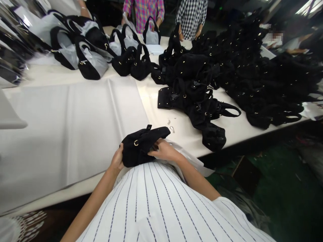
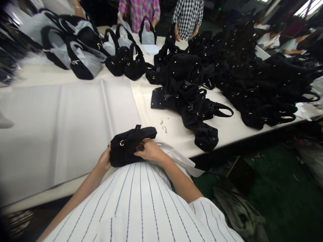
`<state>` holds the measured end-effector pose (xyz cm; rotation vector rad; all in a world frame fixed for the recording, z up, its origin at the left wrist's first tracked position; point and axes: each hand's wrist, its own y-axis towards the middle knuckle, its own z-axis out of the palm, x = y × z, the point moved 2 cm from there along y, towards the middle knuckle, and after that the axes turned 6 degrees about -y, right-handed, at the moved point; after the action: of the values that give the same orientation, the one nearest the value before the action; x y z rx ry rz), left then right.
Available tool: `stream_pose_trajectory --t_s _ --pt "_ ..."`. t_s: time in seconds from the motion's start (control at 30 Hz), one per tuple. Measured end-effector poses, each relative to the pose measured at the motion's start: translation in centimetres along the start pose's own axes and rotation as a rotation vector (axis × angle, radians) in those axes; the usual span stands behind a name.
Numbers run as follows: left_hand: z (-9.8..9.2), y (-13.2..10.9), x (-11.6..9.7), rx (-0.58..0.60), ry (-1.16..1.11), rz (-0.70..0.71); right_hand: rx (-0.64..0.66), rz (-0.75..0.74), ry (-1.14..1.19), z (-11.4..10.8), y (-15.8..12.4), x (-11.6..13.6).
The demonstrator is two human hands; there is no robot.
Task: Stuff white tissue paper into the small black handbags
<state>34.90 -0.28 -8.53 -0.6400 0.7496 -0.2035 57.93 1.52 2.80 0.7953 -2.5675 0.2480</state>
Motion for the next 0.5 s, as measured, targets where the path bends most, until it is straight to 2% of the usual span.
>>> stream_pose_trajectory --t_s 0.1,0.2,0.27,0.37,0.43,0.5 --pt "0.6 -0.3 -0.8 0.014 -0.030 -0.043 -0.014 -0.068 -0.112 -0.4 -1.0 -0.9" --pt "1.8 -0.8 -1.7 0.043 -0.073 -0.069 -0.077 -0.071 -0.226 -1.0 -0.6 -0.9" --pt "2.8 -1.1 -2.4 0.073 -0.136 -0.030 -0.182 -0.139 -0.269 -2.2 0.2 -0.1" --pt "3.9 -1.0 -3.1 0.141 -0.249 0.122 -0.397 -0.269 -0.302 -4.5 1.5 1.9" --pt "4.0 -0.4 -2.5 0.180 -0.266 0.189 -0.519 -0.288 -0.304 -5.3 2.5 3.1" --pt "3.4 0.3 -0.9 0.159 -0.144 0.153 -0.583 -0.274 -0.283 -5.0 3.3 3.9"
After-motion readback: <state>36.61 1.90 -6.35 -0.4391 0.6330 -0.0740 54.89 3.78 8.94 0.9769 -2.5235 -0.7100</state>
